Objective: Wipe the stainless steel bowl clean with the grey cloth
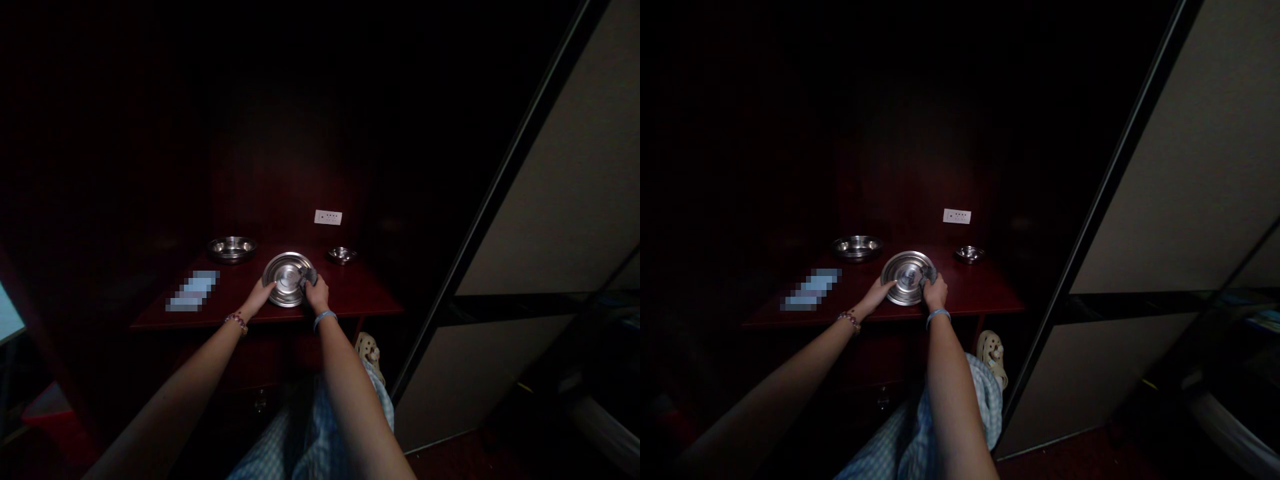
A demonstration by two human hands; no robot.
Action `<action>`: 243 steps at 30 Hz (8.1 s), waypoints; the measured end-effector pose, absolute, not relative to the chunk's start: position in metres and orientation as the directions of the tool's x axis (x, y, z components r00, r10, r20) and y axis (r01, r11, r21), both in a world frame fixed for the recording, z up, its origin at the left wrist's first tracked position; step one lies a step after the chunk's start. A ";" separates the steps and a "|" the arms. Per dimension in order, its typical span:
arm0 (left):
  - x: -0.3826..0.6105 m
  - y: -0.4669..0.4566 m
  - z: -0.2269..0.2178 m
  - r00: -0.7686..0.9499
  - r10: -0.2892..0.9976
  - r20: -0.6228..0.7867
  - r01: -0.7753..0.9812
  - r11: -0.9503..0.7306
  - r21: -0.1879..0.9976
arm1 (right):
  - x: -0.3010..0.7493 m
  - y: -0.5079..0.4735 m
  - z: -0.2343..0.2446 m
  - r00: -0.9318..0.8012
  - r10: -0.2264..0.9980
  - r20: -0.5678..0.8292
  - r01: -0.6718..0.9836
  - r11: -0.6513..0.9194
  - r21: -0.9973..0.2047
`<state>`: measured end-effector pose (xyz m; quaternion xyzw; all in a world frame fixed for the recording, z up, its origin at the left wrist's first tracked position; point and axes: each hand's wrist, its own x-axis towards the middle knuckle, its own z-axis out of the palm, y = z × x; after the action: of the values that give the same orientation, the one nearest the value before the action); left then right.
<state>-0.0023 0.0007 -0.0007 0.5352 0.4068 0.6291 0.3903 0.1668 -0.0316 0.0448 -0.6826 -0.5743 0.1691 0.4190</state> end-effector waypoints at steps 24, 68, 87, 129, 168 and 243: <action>-0.003 -0.002 0.004 -0.078 0.951 0.300 -0.085 -0.306 0.948 | 0.167 -0.036 0.048 0.283 0.911 0.300 0.649 0.048 -0.759; 0.001 -0.014 0.016 -0.049 0.952 0.303 -0.067 -0.306 0.950 | 0.167 -0.034 0.049 0.375 0.887 0.269 0.579 0.003 -0.815; -0.001 -0.020 0.021 -0.075 0.957 0.280 -0.079 -0.285 0.955 | 0.164 -0.035 0.049 0.327 0.884 0.334 0.633 0.057 -0.772; -0.001 -0.009 0.011 0.048 0.903 0.427 0.052 -0.429 0.902 | 0.167 -0.032 0.048 0.436 0.863 0.254 0.516 -0.009 -0.856; 0.003 -0.003 -0.003 0.139 0.895 0.425 0.179 -0.445 0.878 | 0.168 -0.019 0.035 0.423 0.858 0.292 0.433 0.092 -0.897; 0.001 -0.020 0.022 -0.085 0.956 0.281 0.029 -0.280 0.960 | 0.168 -0.031 0.044 0.320 0.879 0.355 0.616 0.092 -0.783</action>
<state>0.0011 -0.0203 0.0224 0.5474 0.4497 0.5835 0.3972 0.1684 -0.0314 0.0439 -0.6594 -0.5665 0.1387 0.4744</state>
